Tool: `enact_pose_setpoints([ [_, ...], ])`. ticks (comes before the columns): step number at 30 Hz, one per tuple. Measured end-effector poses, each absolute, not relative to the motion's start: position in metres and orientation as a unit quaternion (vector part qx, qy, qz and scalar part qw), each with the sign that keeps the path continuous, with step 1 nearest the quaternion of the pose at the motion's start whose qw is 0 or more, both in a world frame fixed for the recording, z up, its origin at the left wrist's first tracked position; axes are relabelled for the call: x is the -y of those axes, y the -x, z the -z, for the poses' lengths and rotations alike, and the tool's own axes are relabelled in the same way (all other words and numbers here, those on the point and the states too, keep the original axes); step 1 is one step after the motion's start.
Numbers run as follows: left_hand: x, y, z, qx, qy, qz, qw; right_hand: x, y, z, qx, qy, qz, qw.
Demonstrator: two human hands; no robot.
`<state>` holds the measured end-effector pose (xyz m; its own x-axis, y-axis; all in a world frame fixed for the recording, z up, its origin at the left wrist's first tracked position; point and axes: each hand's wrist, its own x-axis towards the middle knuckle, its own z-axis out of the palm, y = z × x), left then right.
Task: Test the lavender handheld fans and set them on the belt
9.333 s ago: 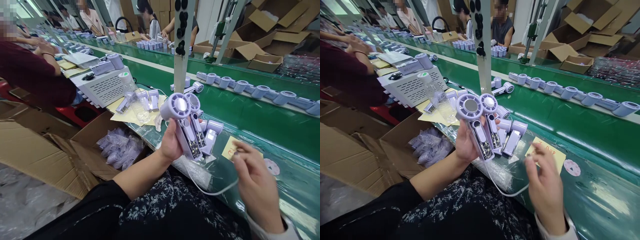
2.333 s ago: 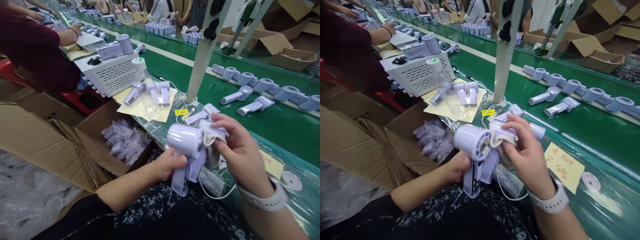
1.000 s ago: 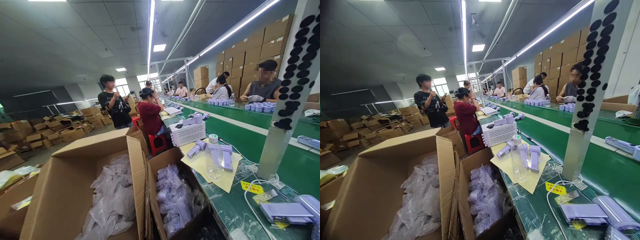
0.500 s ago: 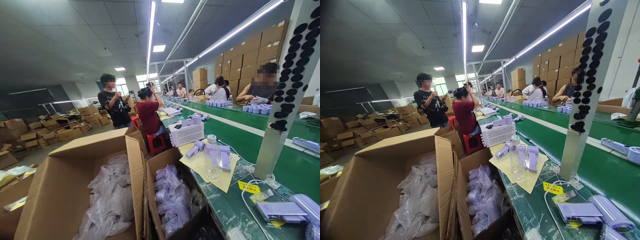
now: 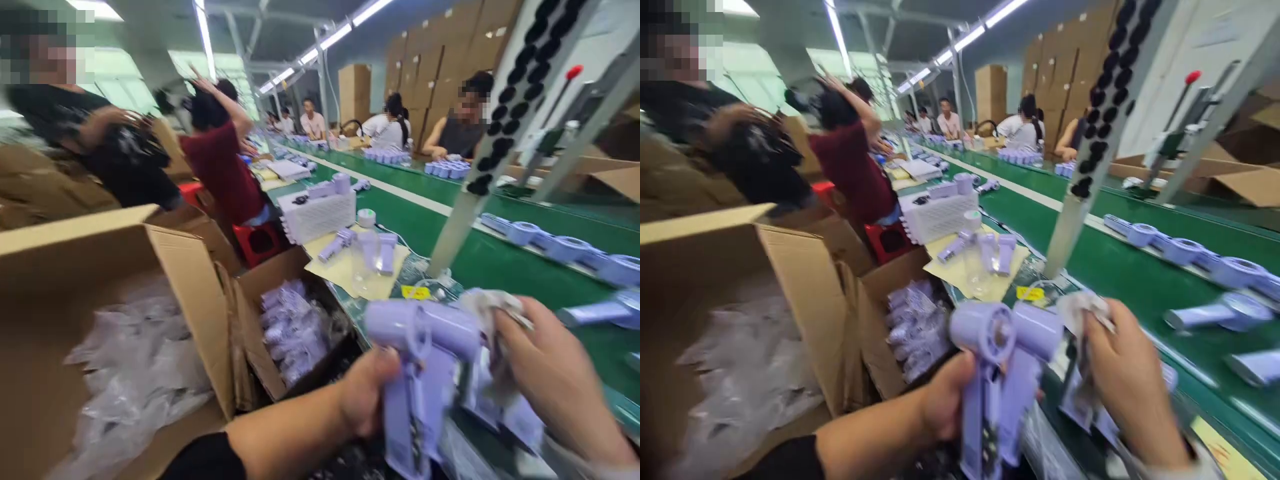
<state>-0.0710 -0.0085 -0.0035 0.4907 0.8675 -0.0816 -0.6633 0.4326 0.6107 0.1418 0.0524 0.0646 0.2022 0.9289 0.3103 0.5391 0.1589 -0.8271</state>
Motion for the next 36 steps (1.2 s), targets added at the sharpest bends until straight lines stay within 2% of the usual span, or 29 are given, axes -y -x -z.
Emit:
enact_pose_setpoints([
  [1, 0.007, 0.075, 0.001, -0.163, -0.239, -0.48, 0.828, -0.061, -0.138, -0.07, 0.596, 0.644, -0.204, 0.435],
  [7, 0.006, 0.096, -0.021, -0.139, -0.231, -0.508, 0.818, -0.13, -0.103, -0.072, 0.59, 0.622, -0.263, 0.443],
  [12, 0.005, 0.095, -0.024, -0.191, -0.254, -0.519, 0.793, -0.103, -0.103, -0.063, 0.626, 0.593, -0.276, 0.426],
  [13, 0.004, 0.091, -0.024, -0.197, -0.262, -0.527, 0.784, -0.086, -0.104, -0.061, 0.616, 0.576, -0.322, 0.431],
  [17, -0.003, 0.068, -0.028, -0.193, -0.347, -0.509, 0.763, -0.012, -0.109, -0.054, 0.454, 0.436, -0.644, 0.435],
  [19, -0.007, 0.054, -0.033, -0.186, -0.401, -0.454, 0.774, 0.018, -0.118, -0.05, 0.371, 0.403, -0.7, 0.458],
  [25, -0.019, 0.007, -0.039, -0.21, -0.478, -0.309, 0.795, 0.08, -0.16, -0.039, 0.217, 0.443, -0.658, 0.569],
  [32, -0.015, -0.041, -0.032, -0.13, -0.355, -0.204, 0.903, 0.116, -0.186, -0.045, 0.163, 0.411, -0.626, 0.642],
  [36, -0.01, -0.042, -0.039, -0.107, -0.352, -0.197, 0.909, 0.12, -0.195, -0.048, 0.152, 0.403, -0.585, 0.687],
])
